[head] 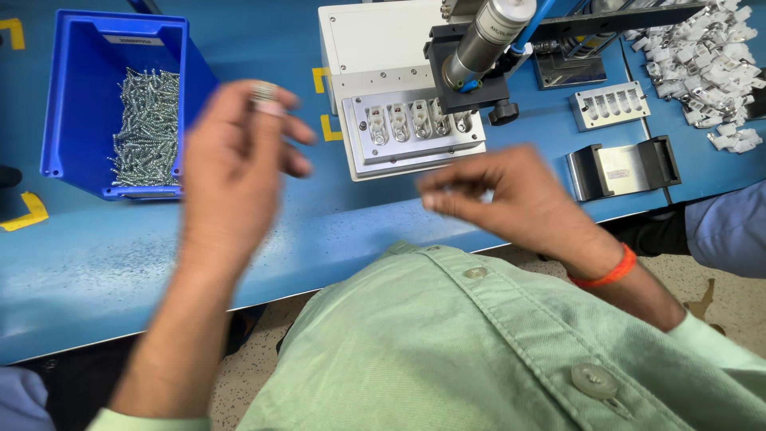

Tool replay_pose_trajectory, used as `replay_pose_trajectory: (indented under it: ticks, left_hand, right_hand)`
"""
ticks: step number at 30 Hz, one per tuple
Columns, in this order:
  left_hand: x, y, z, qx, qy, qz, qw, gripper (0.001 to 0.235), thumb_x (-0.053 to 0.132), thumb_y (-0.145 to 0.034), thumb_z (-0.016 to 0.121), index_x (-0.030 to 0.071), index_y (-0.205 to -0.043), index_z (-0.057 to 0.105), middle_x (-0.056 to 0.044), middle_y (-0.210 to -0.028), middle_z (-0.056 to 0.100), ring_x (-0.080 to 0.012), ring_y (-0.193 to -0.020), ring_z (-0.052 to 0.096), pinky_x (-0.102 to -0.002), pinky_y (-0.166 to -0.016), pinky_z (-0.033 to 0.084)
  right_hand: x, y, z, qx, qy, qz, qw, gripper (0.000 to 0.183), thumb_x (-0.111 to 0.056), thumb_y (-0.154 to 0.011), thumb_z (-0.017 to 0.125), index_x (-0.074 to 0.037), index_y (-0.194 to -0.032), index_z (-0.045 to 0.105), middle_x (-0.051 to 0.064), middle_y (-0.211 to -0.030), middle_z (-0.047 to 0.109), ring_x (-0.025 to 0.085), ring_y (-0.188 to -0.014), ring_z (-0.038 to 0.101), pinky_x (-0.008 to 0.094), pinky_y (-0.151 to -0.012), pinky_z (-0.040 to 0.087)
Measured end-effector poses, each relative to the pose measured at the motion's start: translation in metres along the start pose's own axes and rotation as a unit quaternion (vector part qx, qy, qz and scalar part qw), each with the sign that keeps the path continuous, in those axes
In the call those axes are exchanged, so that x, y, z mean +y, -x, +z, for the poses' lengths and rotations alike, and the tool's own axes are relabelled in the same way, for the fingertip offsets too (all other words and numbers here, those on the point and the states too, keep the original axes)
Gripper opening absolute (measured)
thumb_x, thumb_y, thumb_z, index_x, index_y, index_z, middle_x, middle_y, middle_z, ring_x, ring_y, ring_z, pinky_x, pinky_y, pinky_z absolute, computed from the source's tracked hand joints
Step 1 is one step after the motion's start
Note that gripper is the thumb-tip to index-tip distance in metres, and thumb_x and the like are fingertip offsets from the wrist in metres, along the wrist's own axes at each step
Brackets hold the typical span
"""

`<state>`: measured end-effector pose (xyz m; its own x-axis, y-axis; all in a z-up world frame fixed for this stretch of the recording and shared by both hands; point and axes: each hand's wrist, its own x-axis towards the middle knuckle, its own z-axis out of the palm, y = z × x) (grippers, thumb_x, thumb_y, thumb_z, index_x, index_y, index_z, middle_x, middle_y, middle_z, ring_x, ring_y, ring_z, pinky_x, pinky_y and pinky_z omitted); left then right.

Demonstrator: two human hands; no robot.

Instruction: The person repeatedly picks small metal screws from a blue bin and places them into slots on a white fixture mounted under a press. They then remove the fixture, place it on the table, and repeat the cycle. A coworker's hands are visible nearby but not performing the main task.

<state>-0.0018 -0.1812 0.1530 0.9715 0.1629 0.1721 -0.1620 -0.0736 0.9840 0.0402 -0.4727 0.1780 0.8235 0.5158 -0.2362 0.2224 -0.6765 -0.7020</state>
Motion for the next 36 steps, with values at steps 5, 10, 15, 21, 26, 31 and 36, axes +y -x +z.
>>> replay_pose_trajectory:
  ticks: [5, 10, 15, 21, 26, 31, 36]
  left_hand:
    - [0.04, 0.013, 0.046, -0.038, -0.09, 0.007, 0.995, 0.016, 0.016, -0.108, 0.053, 0.005, -0.117, 0.062, -0.002, -0.084, 0.077, -0.0073, -0.066, 0.075, -0.024, -0.058, 0.061]
    - [0.055, 0.014, 0.05, -0.068, -0.159, 0.068, 0.983, 0.018, 0.014, -0.106, 0.053, 0.005, -0.119, 0.062, -0.003, -0.08, 0.077, -0.0101, -0.062, 0.075, -0.028, -0.054, 0.057]
    - [0.058, 0.011, 0.052, -0.126, -0.055, -0.024, 0.99, 0.017, 0.018, -0.108, 0.049, 0.007, -0.117, 0.059, -0.001, -0.083, 0.078, -0.0087, -0.063, 0.074, -0.025, -0.056, 0.059]
    - [0.051, 0.007, 0.058, -0.207, 0.23, -0.172, 0.935, 0.018, 0.016, -0.107, 0.048, 0.005, -0.12, 0.052, -0.012, -0.094, 0.075, -0.0104, -0.066, 0.067, -0.026, -0.063, 0.06]
    - [0.045, 0.007, 0.063, -0.233, 0.4, -0.24, 0.853, 0.019, 0.015, -0.108, 0.051, 0.003, -0.123, 0.052, -0.015, -0.1, 0.072, -0.012, -0.069, 0.066, -0.03, -0.068, 0.059]
    - [0.05, 0.01, 0.08, -0.21, 0.451, -0.244, 0.832, 0.022, 0.017, -0.11, 0.053, 0.002, -0.126, 0.053, -0.015, -0.104, 0.071, -0.0124, -0.073, 0.066, -0.029, -0.072, 0.058]
    - [0.064, 0.01, 0.11, -0.146, 0.389, -0.179, 0.892, 0.02, 0.02, -0.109, 0.052, 0.008, -0.126, 0.05, -0.014, -0.102, 0.072, -0.0137, -0.075, 0.067, -0.032, -0.073, 0.059]
  right_hand:
    - [-0.07, -0.008, -0.004, 0.163, -0.14, -0.241, 0.946, 0.027, -0.016, -0.1, 0.078, -0.006, -0.124, 0.07, 0.003, -0.11, 0.075, 0.01, -0.099, 0.075, 0.024, -0.089, 0.063]
    - [-0.082, -0.011, 0.002, 0.235, 0.016, -0.278, 0.931, 0.015, -0.009, -0.106, 0.082, -0.007, -0.119, 0.076, 0.005, -0.11, 0.075, 0.012, -0.095, 0.075, 0.022, -0.084, 0.063]
    - [-0.078, -0.004, 0.009, 0.273, 0.047, -0.295, 0.915, 0.016, -0.004, -0.106, 0.078, -0.008, -0.121, 0.075, 0.006, -0.112, 0.074, 0.013, -0.1, 0.074, 0.024, -0.087, 0.061]
    - [-0.074, 0.003, -0.002, 0.283, 0.118, -0.327, 0.894, 0.016, -0.002, -0.102, 0.08, -0.008, -0.116, 0.076, 0.007, -0.108, 0.073, 0.016, -0.096, 0.072, 0.026, -0.081, 0.059]
    - [-0.063, 0.006, -0.022, 0.264, 0.158, -0.372, 0.876, 0.019, 0.003, -0.093, 0.081, -0.004, -0.111, 0.077, 0.008, -0.099, 0.074, 0.021, -0.091, 0.073, 0.033, -0.08, 0.056]
    - [-0.042, 0.004, -0.04, 0.234, 0.071, -0.368, 0.897, 0.013, -0.003, -0.102, 0.079, -0.004, -0.113, 0.074, 0.008, -0.106, 0.073, 0.017, -0.096, 0.073, 0.026, -0.084, 0.058]
    - [-0.016, 0.007, -0.041, 0.168, -0.28, -0.213, 0.921, 0.012, -0.014, -0.112, 0.072, -0.003, -0.115, 0.071, 0.004, -0.103, 0.072, 0.011, -0.092, 0.068, 0.024, -0.085, 0.058]
